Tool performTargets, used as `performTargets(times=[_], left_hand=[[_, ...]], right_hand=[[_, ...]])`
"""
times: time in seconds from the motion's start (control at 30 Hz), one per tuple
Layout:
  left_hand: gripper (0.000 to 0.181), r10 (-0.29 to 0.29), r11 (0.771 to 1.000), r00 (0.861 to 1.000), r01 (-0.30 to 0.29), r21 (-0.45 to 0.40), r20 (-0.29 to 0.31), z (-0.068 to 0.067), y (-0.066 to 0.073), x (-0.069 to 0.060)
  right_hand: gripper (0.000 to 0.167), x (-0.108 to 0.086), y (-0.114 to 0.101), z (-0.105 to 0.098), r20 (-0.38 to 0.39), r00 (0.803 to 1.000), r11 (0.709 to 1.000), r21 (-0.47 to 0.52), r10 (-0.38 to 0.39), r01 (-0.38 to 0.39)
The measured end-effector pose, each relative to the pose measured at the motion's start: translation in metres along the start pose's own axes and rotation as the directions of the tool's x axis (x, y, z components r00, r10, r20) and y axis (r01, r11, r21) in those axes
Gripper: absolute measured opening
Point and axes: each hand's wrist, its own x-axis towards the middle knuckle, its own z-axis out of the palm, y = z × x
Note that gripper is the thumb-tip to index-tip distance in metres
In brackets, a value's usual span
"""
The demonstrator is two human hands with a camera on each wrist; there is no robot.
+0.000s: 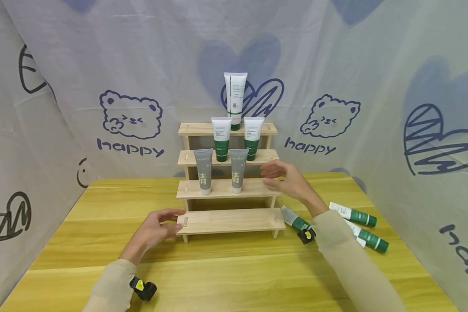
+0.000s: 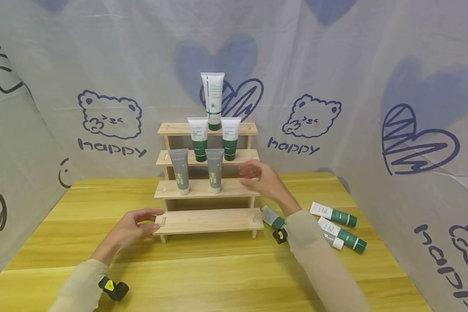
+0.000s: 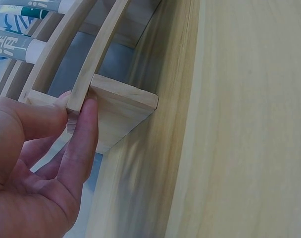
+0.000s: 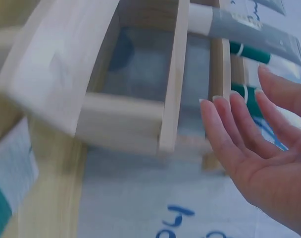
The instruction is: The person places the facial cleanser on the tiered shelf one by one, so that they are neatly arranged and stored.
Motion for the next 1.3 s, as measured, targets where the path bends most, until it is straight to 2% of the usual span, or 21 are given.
performTargets(times=[0.23, 0.47, 0.63, 0.83, 0.97, 1.17, 1.3], left_hand=[[0.047, 0.006, 1.0, 1.0, -0.006, -0.006, 0.002, 0.0, -0.001, -0.001], [0.047, 0.013, 1.0, 1.0, -0.013, -0.003, 0.006, 0.0, -0.001, 0.0], [0.047, 0.011, 1.0, 1.0, -0.011, -0.004, 0.005, 0.0, 0.0, 0.0], [0.045, 0.001, 1.0, 1.0, -0.001, 0.001, -0.005, -0.001, -0.001, 0.001], [0.045, 0.001, 1.0, 1.0, -0.001, -0.003, -0.004, -0.001, -0.002, 0.001], [0.045, -0.002, 1.0, 1.0, 0.002, -0.007, -0.002, 0.0, -0.002, 0.001], [0.046, -0.001, 1.0, 1.0, 0.001, -0.003, 0.001, 0.0, -0.001, 0.0]], right_hand=[[0.037, -0.017, 0.015, -0.028, 0.002, 1.0, 0.994, -0.106, -0.006, 0.006], [0.034, -0.037, 0.029, -0.055, 0.018, 0.996, 0.979, -0.185, 0.093, -0.088], [0.031, -0.051, 0.041, -0.069, 0.034, 0.993, 0.963, -0.251, 0.11, -0.098], [0.031, -0.066, 0.056, -0.083, 0.071, 0.986, 0.949, -0.287, 0.153, -0.127], [0.032, -0.075, 0.06, -0.093, 0.12, 0.973, 0.944, -0.289, 0.199, -0.158], [0.034, -0.084, 0.065, -0.102, 0.17, 0.938, 0.928, -0.278, 0.303, -0.25], [0.032, -0.09, 0.071, -0.106, 0.184, 0.928, 0.912, -0.321, 0.325, -0.255]])
